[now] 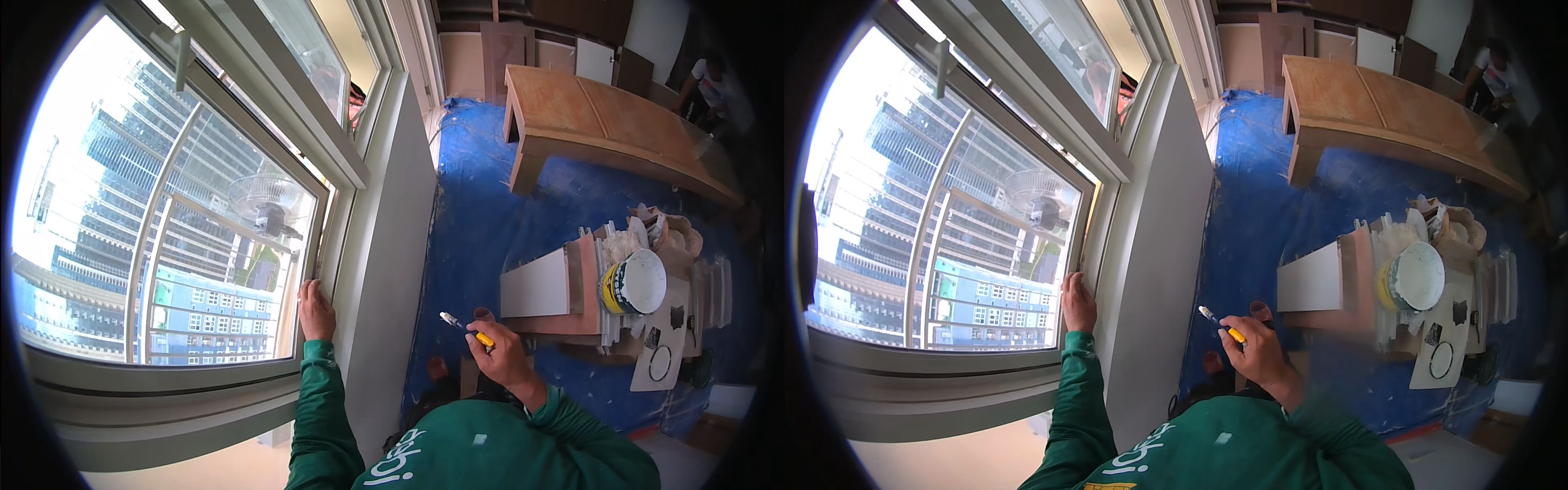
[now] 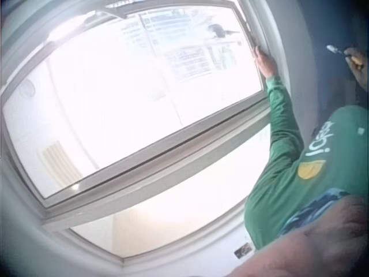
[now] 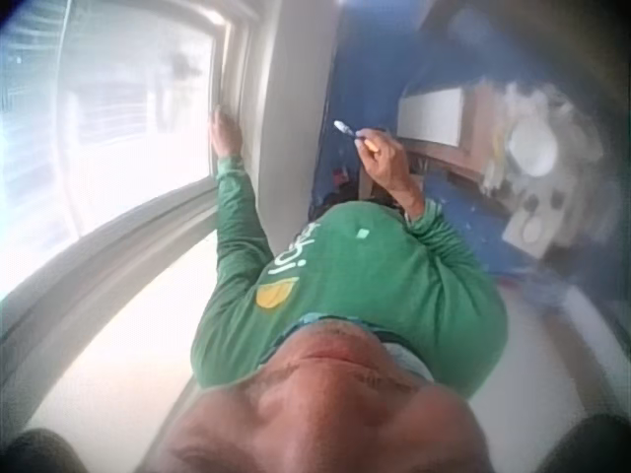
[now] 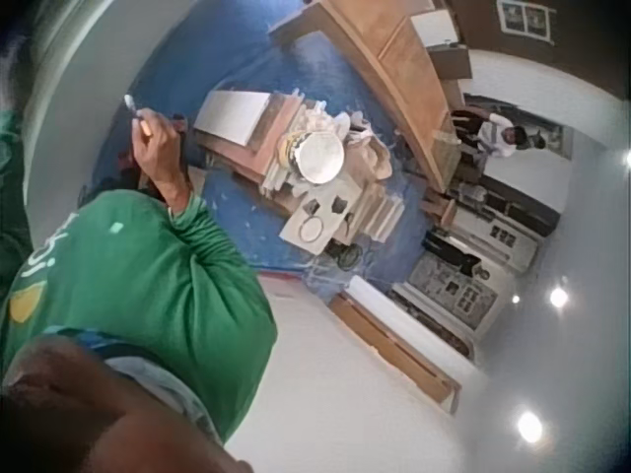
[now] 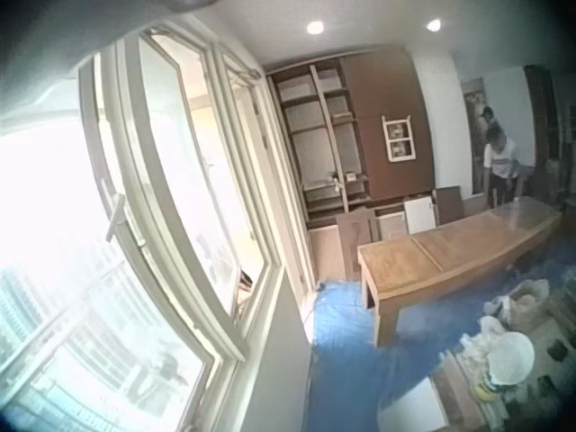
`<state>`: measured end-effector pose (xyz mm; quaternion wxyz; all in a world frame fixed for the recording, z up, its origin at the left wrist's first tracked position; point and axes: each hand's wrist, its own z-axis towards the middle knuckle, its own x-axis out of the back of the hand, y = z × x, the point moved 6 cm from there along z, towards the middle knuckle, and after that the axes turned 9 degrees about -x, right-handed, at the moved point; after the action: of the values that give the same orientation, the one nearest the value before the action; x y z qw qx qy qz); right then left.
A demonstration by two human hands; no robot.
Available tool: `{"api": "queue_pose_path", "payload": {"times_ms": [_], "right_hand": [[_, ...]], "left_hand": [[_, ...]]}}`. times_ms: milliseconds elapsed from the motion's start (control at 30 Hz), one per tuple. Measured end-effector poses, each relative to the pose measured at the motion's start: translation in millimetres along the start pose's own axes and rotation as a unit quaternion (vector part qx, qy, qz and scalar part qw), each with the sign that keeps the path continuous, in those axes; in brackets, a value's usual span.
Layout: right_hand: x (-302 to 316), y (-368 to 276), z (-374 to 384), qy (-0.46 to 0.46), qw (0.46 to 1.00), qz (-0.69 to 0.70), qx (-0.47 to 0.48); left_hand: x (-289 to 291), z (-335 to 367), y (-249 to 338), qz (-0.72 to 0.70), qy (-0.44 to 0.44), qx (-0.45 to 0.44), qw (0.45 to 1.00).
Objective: The person paints the white window frames and surrounding wall trim using a small brush and a paint can. They repeatedly dip the brush into the paint and apply it to the edges of the window frame and the wall, occasionally adjusting their position to reach different sections.
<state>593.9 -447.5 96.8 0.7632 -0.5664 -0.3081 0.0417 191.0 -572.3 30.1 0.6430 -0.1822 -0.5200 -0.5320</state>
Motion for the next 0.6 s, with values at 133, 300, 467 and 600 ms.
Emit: {"api": "queue_pose_path", "payload": {"times_ms": [133,300,467,600], "right_hand": [[6,-31,-43,0.051,0.999,-0.017,0.0],[76,-7,-140,0.209,0.969,-0.097,-0.088],[149,23,-237,0.349,0.908,-0.125,-0.194],[200,35,-287,0.468,0.847,-0.067,-0.242]], "left_hand": [[10,-17,-2,0.04,-0.004,0.069,0.997],[-10,7,11,0.118,-0.002,0.029,0.993],[-22,-8,-23,0.164,-0.044,0.047,0.984],[-20,-5,-24,0.184,-0.076,0.048,0.979]]}}
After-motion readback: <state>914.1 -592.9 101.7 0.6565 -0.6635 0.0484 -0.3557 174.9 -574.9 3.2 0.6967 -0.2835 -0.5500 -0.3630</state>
